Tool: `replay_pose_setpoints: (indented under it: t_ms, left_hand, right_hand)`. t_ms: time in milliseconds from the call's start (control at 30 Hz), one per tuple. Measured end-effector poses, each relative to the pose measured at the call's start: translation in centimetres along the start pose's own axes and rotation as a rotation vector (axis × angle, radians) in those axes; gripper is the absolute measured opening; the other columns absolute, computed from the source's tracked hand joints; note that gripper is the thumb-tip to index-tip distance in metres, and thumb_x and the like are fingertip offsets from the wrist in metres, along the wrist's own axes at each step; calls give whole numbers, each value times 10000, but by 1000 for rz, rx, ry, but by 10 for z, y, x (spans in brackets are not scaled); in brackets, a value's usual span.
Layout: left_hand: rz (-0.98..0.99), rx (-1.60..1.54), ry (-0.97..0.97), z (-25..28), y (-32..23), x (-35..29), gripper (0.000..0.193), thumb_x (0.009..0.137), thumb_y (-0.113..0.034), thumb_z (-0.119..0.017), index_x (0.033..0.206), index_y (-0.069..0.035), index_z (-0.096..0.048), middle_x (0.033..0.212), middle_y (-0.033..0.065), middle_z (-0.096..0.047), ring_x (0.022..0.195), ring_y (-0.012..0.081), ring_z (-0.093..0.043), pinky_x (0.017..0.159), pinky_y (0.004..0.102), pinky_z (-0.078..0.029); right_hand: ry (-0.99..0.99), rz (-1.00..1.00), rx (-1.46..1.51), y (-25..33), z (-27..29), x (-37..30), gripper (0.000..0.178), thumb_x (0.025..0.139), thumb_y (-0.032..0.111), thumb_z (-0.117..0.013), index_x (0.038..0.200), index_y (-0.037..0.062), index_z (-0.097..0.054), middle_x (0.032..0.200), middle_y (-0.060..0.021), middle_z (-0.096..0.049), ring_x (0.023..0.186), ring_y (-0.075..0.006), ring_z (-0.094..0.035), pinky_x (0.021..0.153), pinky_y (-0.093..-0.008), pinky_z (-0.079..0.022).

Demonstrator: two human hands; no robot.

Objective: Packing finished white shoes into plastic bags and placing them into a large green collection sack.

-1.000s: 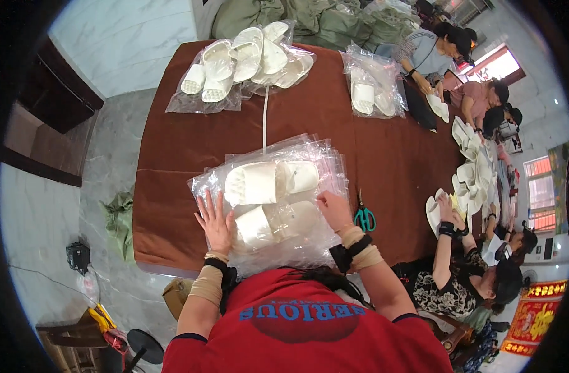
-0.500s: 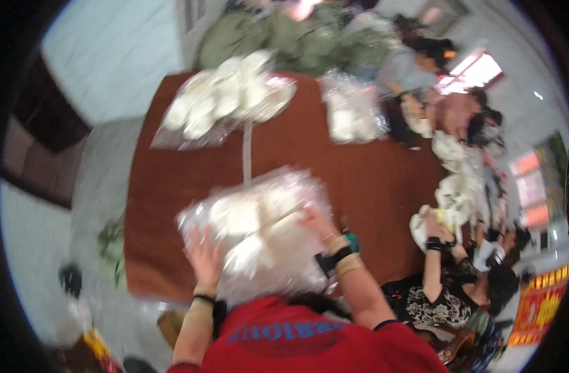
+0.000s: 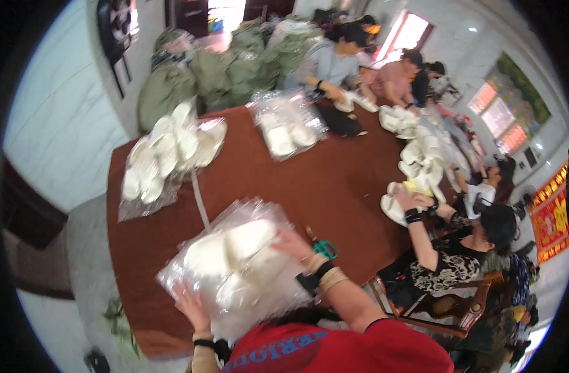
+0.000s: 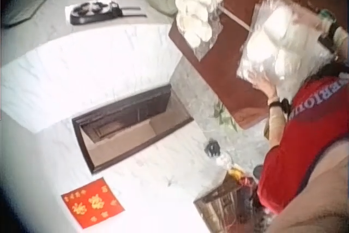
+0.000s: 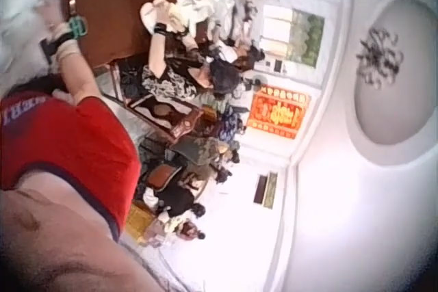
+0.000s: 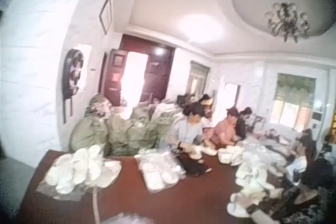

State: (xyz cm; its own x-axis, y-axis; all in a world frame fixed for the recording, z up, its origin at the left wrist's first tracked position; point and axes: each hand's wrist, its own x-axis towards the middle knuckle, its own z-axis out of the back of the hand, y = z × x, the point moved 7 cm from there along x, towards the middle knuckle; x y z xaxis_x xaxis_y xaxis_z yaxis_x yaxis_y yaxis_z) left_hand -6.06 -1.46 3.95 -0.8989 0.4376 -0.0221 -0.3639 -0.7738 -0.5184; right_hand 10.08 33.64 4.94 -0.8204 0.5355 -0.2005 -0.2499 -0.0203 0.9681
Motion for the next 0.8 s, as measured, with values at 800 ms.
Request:
replay_pose_setpoints:
  t_ms: [800]
  left_hand:
    - [-105, 223, -130, -15, -10, -16, 763, 879, -281, -641, 1540, -209, -265, 1624, 103, -137, 1488, 331, -147, 1125, 645, -167]
  right_hand:
    - [-169, 66, 511, 114, 59, -68, 252, 919, 67, -625, 1159, 8, -574, 1082, -62, -649, 953, -136, -623, 845, -277, -506]
